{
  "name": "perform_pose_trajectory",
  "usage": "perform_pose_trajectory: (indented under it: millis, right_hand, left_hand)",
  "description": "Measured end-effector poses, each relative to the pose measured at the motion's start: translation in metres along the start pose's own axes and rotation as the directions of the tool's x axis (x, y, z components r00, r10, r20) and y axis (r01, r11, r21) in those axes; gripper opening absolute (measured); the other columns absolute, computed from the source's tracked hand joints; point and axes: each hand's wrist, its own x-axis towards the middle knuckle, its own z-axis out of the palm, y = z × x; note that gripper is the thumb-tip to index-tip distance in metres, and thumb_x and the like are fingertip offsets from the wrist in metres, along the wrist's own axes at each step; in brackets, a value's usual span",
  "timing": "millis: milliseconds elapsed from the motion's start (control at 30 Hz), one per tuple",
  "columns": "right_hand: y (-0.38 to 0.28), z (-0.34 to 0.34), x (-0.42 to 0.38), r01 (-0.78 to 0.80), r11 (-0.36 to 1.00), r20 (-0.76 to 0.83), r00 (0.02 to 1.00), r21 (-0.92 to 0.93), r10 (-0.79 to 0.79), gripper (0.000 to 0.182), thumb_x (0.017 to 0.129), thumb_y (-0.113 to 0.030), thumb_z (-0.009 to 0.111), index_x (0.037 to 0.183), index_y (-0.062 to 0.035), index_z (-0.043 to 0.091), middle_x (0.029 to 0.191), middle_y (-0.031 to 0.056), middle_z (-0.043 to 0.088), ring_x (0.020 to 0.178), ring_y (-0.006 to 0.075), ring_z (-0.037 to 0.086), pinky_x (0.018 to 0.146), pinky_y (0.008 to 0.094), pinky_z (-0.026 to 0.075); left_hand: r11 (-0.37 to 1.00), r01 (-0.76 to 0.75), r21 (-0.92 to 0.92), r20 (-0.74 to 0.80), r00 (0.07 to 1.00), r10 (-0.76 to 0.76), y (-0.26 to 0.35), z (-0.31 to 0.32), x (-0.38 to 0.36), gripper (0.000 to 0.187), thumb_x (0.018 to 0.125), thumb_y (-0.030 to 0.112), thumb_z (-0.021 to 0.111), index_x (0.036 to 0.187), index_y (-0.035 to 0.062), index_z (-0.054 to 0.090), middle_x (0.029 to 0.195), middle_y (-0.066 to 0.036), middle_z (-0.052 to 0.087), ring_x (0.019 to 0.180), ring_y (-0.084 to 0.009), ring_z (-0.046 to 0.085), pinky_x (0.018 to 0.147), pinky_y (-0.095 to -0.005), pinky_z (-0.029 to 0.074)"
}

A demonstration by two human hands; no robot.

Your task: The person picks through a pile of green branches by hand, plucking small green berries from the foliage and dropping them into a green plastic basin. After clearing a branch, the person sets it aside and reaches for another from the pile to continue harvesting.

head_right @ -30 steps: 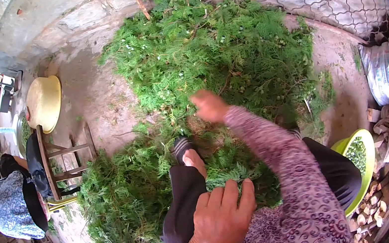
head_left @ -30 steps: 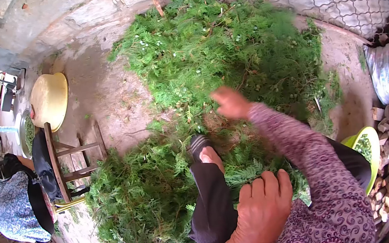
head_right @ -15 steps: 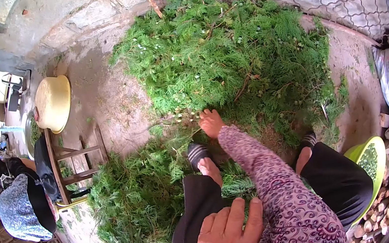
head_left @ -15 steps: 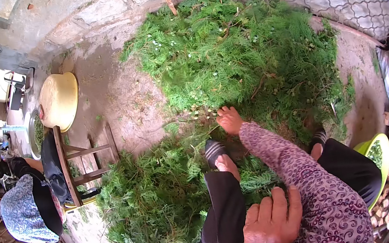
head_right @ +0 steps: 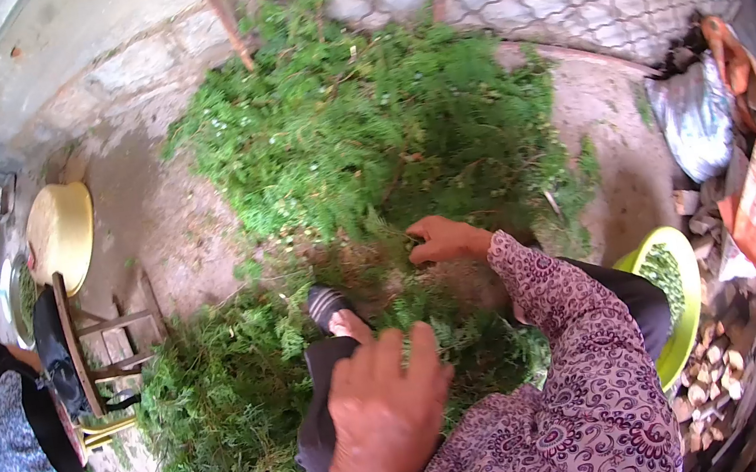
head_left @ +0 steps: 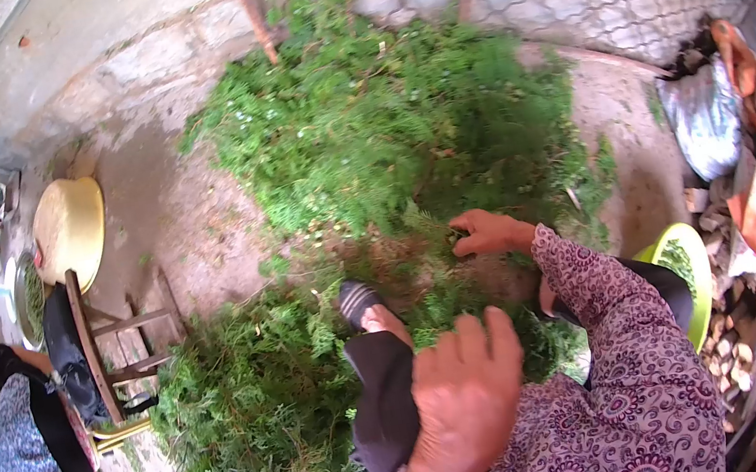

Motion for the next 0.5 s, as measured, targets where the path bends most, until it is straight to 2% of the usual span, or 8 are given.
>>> perform_pose_trajectory:
  millis: [33, 167, 233, 300, 367, 400, 433, 500]
  right_hand:
    - [-0.009, -0.006, -0.016, 0.006, 0.995, -0.031, 1.0, 0.095, -0.003, 0.048, 0.068, -0.024, 0.055, 0.104, 0.0078, 0.05, 0.069, 0.0089, 0.056, 0.062, 0.0147, 0.051, 0.057, 0.0293, 0.041]
    - [-0.071, -0.036, -0.096, -0.032, 0.999, -0.034, 0.999, 0.023, 0.033, 0.042, 0.067, -0.024, 0.056, 0.097, 0.0046, 0.054, 0.068, 0.0077, 0.056, 0.062, 0.0135, 0.051, 0.056, 0.0284, 0.042]
    - [-0.092, -0.044, -0.135, 0.134, 0.975, 0.05, 0.991, -0.176, -0.127, 0.035, 0.068, -0.023, 0.056, 0.093, 0.002, 0.056, 0.069, 0.0063, 0.058, 0.062, 0.0122, 0.053, 0.056, 0.0273, 0.042]
    - [-0.104, -0.042, -0.169, 0.176, 0.968, 0.01, 0.984, -0.179, -0.177, 0.031, 0.07, -0.021, 0.056, 0.091, 0.0019, 0.056, 0.071, 0.0063, 0.059, 0.063, 0.0106, 0.054, 0.057, 0.0271, 0.043]
    - [-0.106, -0.039, -0.19, 0.26, 0.964, 0.069, 0.962, 0.057, -0.264, 0.027, 0.07, -0.018, 0.057, 0.088, 0.0017, 0.056, 0.072, 0.0062, 0.06, 0.064, 0.0097, 0.055, 0.057, 0.0275, 0.043]
    - [-0.105, -0.038, -0.196, 0.273, 0.961, 0.059, 0.96, 0.051, -0.276, 0.027, 0.07, -0.018, 0.057, 0.088, 0.0017, 0.056, 0.072, 0.0062, 0.06, 0.064, 0.0097, 0.055, 0.057, 0.0275, 0.043]
    - [-0.102, -0.037, -0.2, 0.282, 0.945, 0.037, 0.956, 0.165, -0.292, 0.026, 0.07, -0.017, 0.058, 0.087, 0.0016, 0.056, 0.072, 0.0049, 0.059, 0.064, 0.0092, 0.054, 0.057, 0.027, 0.042]
    - [-0.093, -0.042, -0.2, 0.301, 0.914, 0.004, 0.949, 0.274, -0.314, 0.024, 0.07, -0.017, 0.058, 0.086, 0.0014, 0.055, 0.071, 0.0036, 0.058, 0.064, 0.0088, 0.052, 0.058, 0.0264, 0.042]
  left_hand:
    - [0.999, 0.04, -0.018, -0.03, 0.999, -0.04, 0.0, 0.0, 0.002, 0.039, 0.062, 0.016, 0.067, 0.096, 0.0021, 0.052, 0.082, -0.009, 0.051, 0.069, -0.0227, 0.052, 0.057, -0.0334, 0.04]
    - [0.997, 0.031, -0.072, -0.134, 0.99, -0.041, 0.003, -0.005, 0.011, 0.039, 0.062, 0.01, 0.067, 0.097, 0.0015, 0.052, 0.091, -0.016, 0.053, 0.08, -0.0301, 0.053, 0.067, -0.0373, 0.043]
    - [0.991, -0.039, -0.126, -0.281, 0.96, 0.002, 0.011, -0.004, 0.02, 0.041, 0.064, 0.009, 0.066, 0.102, 0.0021, 0.052, 0.101, -0.019, 0.052, 0.09, -0.0338, 0.051, 0.075, -0.0389, 0.042]
    - [0.985, -0.087, -0.147, -0.291, 0.956, 0.041, 0.023, -0.003, 0.029, 0.045, 0.066, 0.01, 0.065, 0.108, 0.0017, 0.051, 0.108, -0.02, 0.051, 0.097, -0.0348, 0.049, 0.08, -0.04, 0.041]
    - [0.947, -0.257, -0.193, -0.29, 0.937, 0.195, 0.03, 0.002, 0.04, 0.047, 0.067, 0.011, 0.065, 0.111, 0.0019, 0.05, 0.11, -0.018, 0.051, 0.1, -0.033, 0.048, 0.083, -0.0406, 0.039]
    - [0.923, -0.307, -0.233, -0.272, 0.931, 0.242, 0.031, 0.007, 0.044, 0.043, 0.07, 0.01, 0.063, 0.11, 0.0013, 0.05, 0.104, -0.018, 0.055, 0.096, -0.0318, 0.052, 0.081, -0.038, 0.041]
    - [0.923, -0.317, -0.219, -0.277, 0.927, 0.252, 0.03, 0.012, 0.045, 0.043, 0.07, 0.01, 0.063, 0.11, 0.0013, 0.05, 0.104, -0.018, 0.055, 0.096, -0.0318, 0.052, 0.081, -0.038, 0.041]
    - [0.867, -0.194, -0.46, -0.069, 0.981, 0.182, 0.026, 0.023, 0.05, 0.035, 0.075, 0.01, 0.061, 0.107, 0.0003, 0.053, 0.093, -0.017, 0.059, 0.087, -0.0256, 0.057, 0.074, -0.0313, 0.044]
